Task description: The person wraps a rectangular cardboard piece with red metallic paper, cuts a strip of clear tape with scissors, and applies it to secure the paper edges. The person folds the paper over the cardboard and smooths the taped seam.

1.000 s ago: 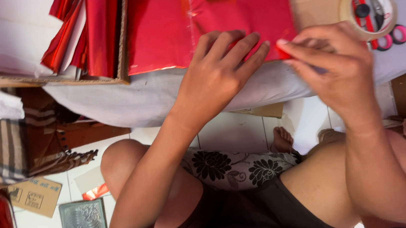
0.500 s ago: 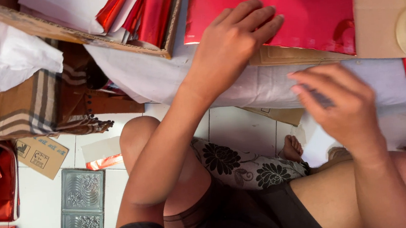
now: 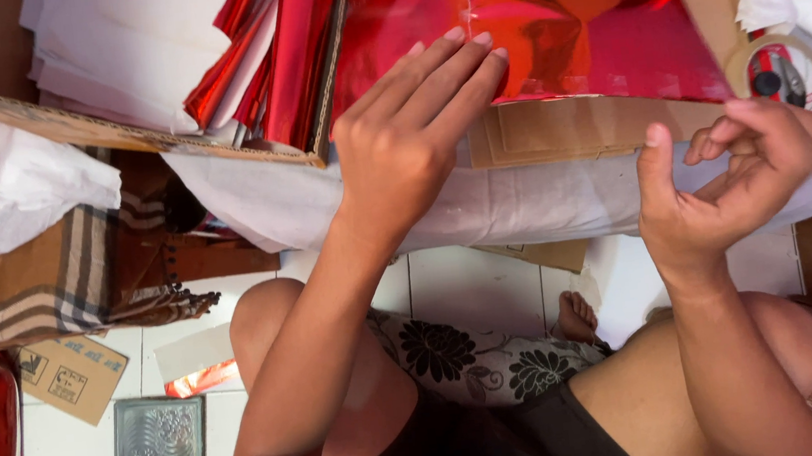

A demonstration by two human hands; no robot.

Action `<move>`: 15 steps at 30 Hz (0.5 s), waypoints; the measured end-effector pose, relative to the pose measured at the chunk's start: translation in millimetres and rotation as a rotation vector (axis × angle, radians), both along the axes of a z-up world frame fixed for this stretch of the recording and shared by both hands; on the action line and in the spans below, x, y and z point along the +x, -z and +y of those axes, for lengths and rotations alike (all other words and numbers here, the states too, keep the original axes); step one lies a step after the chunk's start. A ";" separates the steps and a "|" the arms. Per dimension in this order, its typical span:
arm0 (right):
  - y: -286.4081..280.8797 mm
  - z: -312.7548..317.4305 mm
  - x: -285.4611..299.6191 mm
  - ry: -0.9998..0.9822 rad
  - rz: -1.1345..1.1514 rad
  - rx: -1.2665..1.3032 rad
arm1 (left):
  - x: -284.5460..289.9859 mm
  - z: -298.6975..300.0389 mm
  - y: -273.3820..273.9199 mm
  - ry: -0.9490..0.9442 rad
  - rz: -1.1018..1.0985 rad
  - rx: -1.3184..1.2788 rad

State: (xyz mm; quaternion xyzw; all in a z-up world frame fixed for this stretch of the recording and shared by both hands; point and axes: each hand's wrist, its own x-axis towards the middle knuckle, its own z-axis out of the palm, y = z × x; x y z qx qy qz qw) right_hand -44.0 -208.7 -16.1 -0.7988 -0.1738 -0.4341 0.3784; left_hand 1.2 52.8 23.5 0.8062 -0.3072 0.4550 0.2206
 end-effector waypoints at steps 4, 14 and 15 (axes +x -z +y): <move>-9.8 13.0 -3.4 -0.042 -0.051 0.088 | -5.8 0.4 -13.2 0.079 -0.069 -0.128; -23.6 -10.9 4.0 0.056 -0.053 0.000 | -10.5 -12.2 -17.9 -0.110 -0.213 -0.085; -25.3 -12.8 3.8 0.010 -0.052 0.013 | -11.1 -16.6 -16.0 -0.276 -0.241 -0.125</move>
